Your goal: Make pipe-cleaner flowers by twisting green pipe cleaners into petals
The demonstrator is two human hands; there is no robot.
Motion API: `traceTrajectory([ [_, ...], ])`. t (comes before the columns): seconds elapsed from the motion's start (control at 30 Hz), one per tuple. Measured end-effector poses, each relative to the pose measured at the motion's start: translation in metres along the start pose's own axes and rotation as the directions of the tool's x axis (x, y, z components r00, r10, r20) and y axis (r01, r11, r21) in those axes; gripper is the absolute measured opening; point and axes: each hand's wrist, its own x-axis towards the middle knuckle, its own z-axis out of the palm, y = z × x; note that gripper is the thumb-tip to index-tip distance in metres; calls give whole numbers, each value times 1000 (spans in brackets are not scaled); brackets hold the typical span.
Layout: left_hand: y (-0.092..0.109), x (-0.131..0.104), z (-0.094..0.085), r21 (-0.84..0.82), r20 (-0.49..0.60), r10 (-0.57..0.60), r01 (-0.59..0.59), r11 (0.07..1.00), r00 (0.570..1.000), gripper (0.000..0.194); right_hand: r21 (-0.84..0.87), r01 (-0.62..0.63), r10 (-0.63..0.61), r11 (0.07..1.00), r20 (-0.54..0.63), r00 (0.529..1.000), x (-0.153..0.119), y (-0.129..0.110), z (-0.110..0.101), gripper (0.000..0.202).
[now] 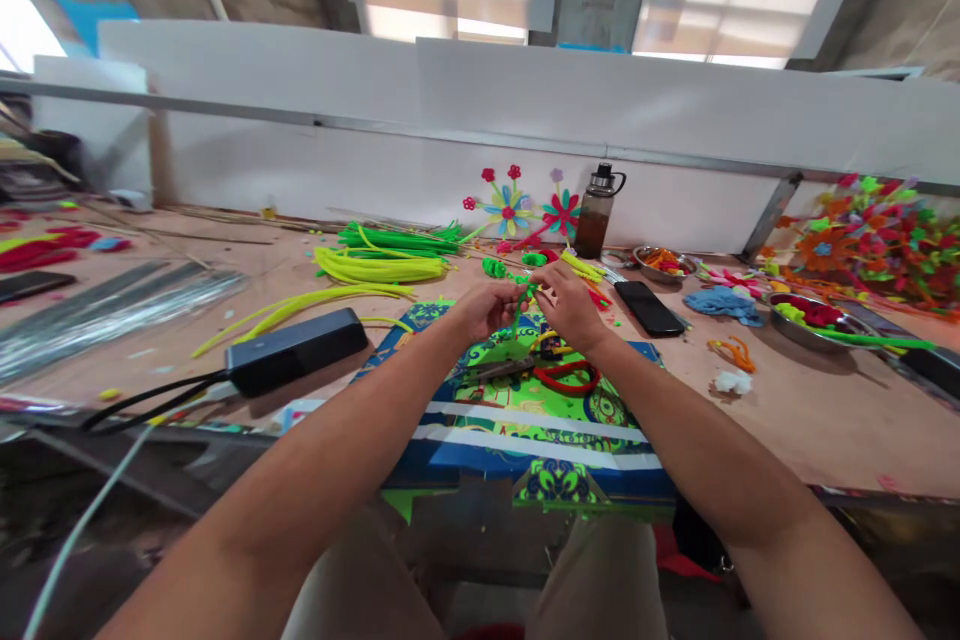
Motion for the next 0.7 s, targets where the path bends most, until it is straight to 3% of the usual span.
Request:
traceTrajectory([
  [0.43,2,0,0,-46,84,-73,77,996,994,16,-192,275,-279,942,10,960,-4,4,-10,16],
  [0.7,-1,2,1,4,117,-7,7,1000,993,12,-150,295,-299,944,-7,954,-6,11,-13,11],
])
